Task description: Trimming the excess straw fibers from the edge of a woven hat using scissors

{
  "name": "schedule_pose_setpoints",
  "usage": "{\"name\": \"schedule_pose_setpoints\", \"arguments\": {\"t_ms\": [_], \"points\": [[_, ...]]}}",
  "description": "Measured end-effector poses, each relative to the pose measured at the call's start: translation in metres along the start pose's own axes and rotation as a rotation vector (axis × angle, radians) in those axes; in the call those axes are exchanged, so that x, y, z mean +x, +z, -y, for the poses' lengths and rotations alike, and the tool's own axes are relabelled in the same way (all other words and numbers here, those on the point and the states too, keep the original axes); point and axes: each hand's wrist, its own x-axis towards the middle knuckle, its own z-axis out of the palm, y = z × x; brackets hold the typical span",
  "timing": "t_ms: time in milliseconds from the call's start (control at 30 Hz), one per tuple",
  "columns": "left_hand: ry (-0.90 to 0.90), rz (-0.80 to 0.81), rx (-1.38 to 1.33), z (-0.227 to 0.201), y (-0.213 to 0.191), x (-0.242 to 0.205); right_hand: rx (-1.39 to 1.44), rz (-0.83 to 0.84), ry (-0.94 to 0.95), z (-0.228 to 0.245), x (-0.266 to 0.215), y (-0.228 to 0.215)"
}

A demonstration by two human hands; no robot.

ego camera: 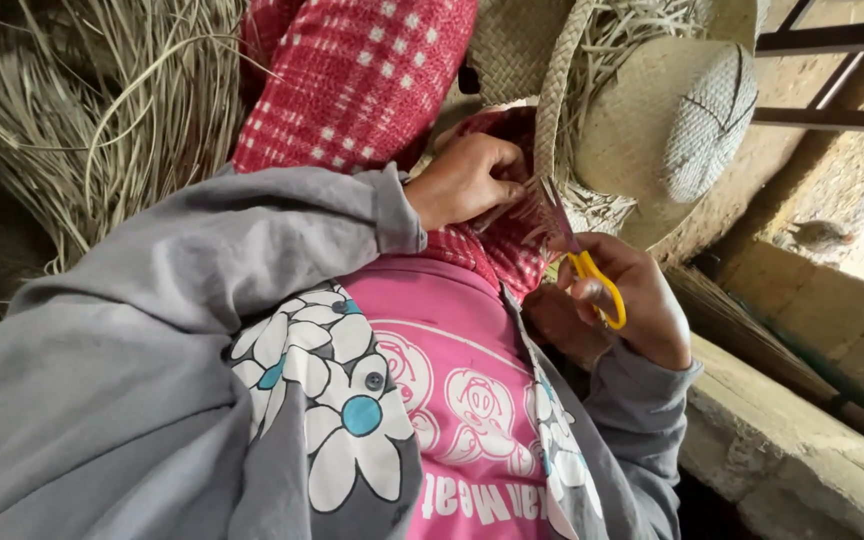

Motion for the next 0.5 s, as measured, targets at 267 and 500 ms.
{"name": "schedule_pose_setpoints", "arguments": {"t_ms": [267, 500], "points": [[0.029, -0.017, -0.062, -0.007, -0.01, -0.008, -0.053, 0.052, 0.056, 0.005, 0.006, -0.004], [-0.147, 0.015, -0.372, -0.015, -0.001, -0.015, -0.14, 0.082, 0.027, 0.011, 0.03, -0.007]]}}
